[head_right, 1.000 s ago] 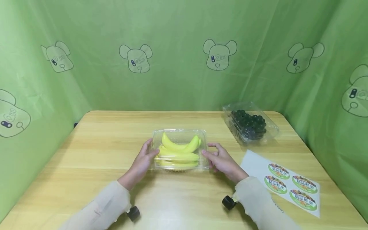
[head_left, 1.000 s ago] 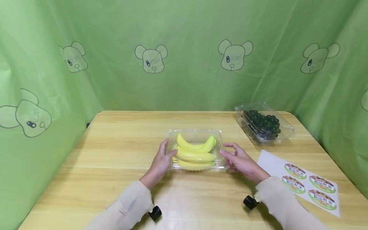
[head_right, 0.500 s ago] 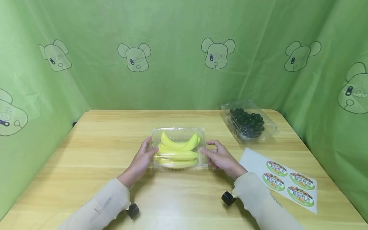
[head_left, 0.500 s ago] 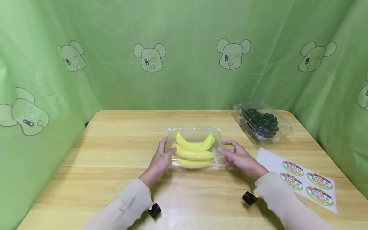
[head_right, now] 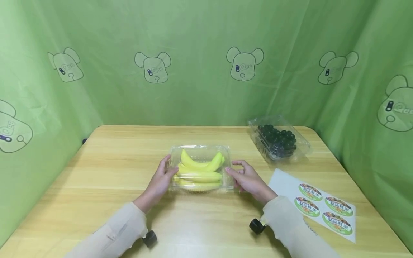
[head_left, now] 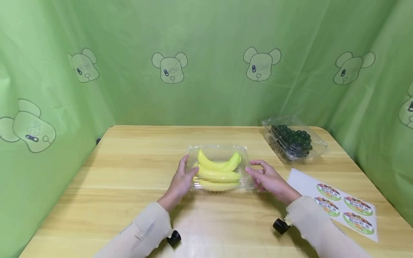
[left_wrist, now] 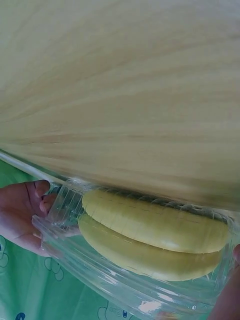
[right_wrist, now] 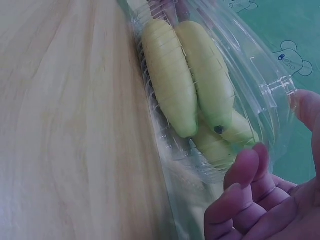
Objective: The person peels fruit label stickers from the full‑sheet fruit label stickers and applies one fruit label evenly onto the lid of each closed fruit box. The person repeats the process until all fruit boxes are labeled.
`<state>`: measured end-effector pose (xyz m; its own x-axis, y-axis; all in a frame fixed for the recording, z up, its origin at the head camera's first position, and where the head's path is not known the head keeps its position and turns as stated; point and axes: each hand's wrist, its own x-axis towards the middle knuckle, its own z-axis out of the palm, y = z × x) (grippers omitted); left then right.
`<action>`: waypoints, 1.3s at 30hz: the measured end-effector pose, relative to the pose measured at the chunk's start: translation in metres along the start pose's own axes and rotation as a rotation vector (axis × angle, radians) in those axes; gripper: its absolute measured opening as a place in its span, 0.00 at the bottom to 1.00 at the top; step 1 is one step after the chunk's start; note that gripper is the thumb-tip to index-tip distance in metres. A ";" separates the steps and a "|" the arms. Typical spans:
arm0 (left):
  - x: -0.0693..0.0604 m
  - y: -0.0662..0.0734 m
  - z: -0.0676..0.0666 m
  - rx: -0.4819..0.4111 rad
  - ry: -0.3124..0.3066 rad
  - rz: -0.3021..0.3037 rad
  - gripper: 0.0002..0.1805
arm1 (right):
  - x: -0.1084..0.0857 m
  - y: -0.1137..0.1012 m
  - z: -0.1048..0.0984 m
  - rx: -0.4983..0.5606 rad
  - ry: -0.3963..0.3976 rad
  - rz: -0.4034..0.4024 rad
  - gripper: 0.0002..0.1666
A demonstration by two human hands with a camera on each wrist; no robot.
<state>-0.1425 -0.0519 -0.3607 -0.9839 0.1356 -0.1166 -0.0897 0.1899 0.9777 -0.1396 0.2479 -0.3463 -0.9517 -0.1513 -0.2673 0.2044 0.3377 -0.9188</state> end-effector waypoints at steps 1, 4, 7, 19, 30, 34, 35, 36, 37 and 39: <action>0.000 0.000 0.000 0.000 0.004 0.004 0.38 | 0.000 0.001 0.000 0.000 0.002 -0.001 0.43; 0.001 -0.001 0.001 0.010 0.006 0.004 0.37 | -0.001 0.002 0.001 -0.002 0.005 -0.016 0.42; 0.001 -0.002 0.002 0.026 0.007 0.001 0.36 | -0.003 0.002 0.000 -0.014 0.001 -0.039 0.41; -0.002 0.000 -0.001 0.066 0.000 0.003 0.33 | -0.002 -0.002 -0.003 -0.108 0.000 -0.079 0.39; 0.001 0.002 -0.003 0.064 0.005 0.022 0.32 | -0.002 -0.011 -0.011 -0.237 -0.002 -0.124 0.36; 0.002 0.001 -0.004 0.049 -0.006 0.019 0.32 | -0.005 -0.012 -0.016 -0.279 0.025 -0.140 0.35; 0.002 0.001 -0.004 0.046 -0.009 0.019 0.32 | -0.005 -0.012 -0.018 -0.291 0.035 -0.146 0.35; 0.002 0.001 -0.004 0.043 -0.013 0.022 0.32 | -0.006 -0.011 -0.020 -0.303 0.043 -0.150 0.35; 0.002 0.001 -0.005 0.041 -0.017 0.023 0.32 | -0.007 -0.010 -0.022 -0.315 0.054 -0.157 0.34; 0.002 0.000 -0.005 0.043 -0.020 0.030 0.32 | -0.008 -0.009 -0.027 -0.338 0.075 -0.168 0.33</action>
<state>-0.1457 -0.0561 -0.3599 -0.9826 0.1616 -0.0910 -0.0528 0.2266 0.9726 -0.1400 0.2711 -0.3281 -0.9822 -0.1662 -0.0877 -0.0309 0.6032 -0.7970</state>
